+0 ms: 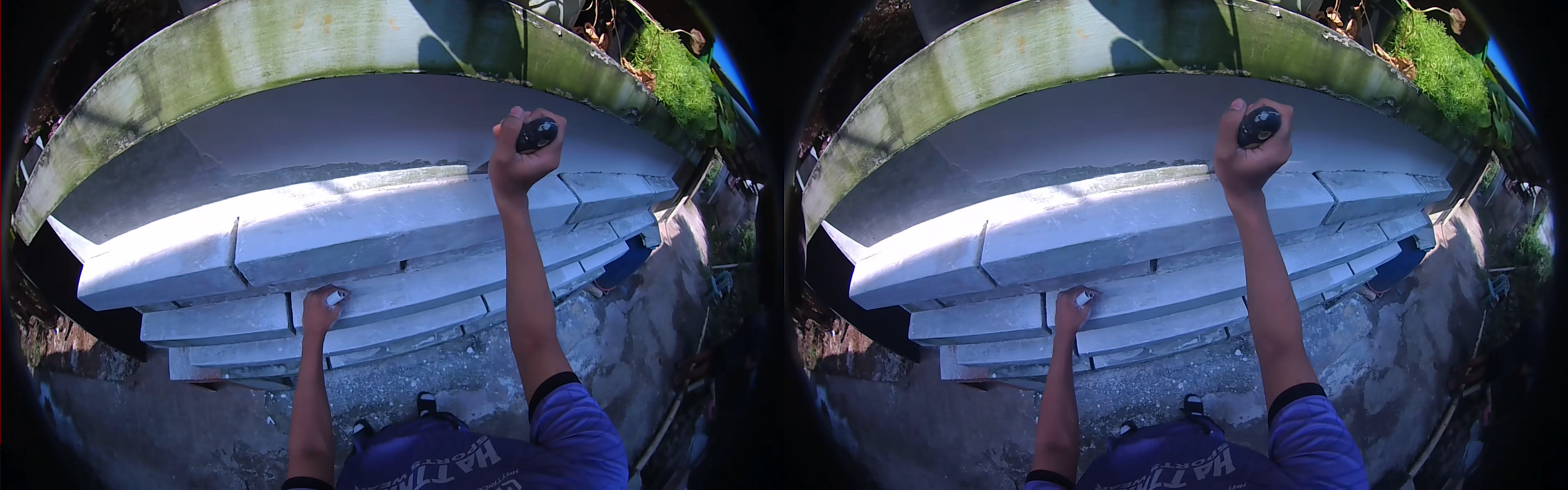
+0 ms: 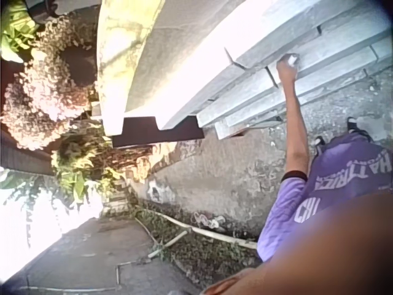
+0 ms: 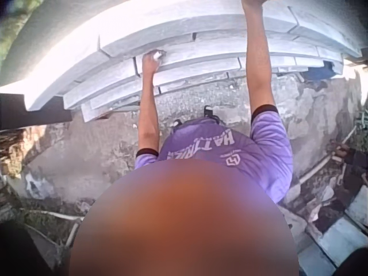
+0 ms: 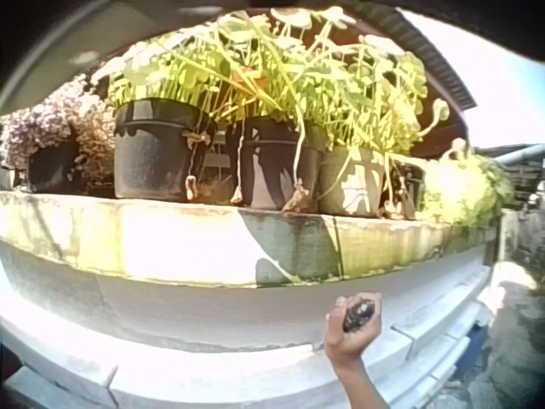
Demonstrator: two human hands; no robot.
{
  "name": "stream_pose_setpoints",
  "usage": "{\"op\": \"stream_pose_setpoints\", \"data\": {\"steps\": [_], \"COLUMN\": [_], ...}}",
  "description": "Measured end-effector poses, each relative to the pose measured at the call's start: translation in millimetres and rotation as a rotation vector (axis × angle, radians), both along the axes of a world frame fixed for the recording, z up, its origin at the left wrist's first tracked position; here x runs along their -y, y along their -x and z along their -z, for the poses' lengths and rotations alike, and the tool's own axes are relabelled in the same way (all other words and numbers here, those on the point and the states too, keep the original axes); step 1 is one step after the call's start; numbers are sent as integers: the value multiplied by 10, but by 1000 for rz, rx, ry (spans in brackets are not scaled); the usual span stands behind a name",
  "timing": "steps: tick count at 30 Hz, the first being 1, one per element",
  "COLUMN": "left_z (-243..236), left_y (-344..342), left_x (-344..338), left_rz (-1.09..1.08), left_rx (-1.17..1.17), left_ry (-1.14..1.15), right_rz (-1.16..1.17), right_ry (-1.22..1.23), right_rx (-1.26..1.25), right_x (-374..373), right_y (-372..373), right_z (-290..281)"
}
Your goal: The person applies and smooths wall filler onto a concrete structure with a putty knife.
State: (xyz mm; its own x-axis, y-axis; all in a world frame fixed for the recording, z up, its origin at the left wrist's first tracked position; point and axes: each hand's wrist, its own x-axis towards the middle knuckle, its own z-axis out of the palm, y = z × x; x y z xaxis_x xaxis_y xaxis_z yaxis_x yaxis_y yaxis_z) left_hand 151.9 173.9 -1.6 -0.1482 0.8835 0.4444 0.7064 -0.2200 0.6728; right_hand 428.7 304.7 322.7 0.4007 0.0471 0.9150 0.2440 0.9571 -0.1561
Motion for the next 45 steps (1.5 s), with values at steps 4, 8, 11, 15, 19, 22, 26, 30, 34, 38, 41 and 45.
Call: {"op": "stream_pose_setpoints", "data": {"steps": [4,8,11,15,19,22,26,30,34,38,41,45], "left_z": [23,-23,-48,-117,-274,-377,-626,-1364,-2076,-2464,-2433,-2422], "left_y": [24,9,-16,-56,-164,-518,-1225,-1877,-2265,-2409,-2381,-2321], "left_x": [12,20,25,71,138,255,370,314,98,-234,-426,-426], "left_rz": [-9,-21,-1,5,50,127,259,209,153,72,15,-95], "left_rx": [7,4,-6,14,96,16,-233,-373,-463,-635,-684,-703], "left_ry": [1,-30,-21,-40,-48,-100,-234,-291,-381,-188,-108,-6], "right_rz": [81,150,92,-10,109,137,169,125,104,67,98,-46], "right_ry": [220,328,519,622,469,486,642,755,750,766,730,809], "right_rx": [179,335,264,68,-46,-24,-78,-121,-55,6,74,37], "right_x": [202,581,933,1243,1399,1523,1615,1651,1610,1489,1372,1259], "right_y": [-154,-546,-781,-871,-1135,-1447,-1693,-1856,-1988,-2126,-2177,-2240], "right_z": [97,292,609,1099,1554,1859,2162,2363,2426,2460,2471,2502]}}
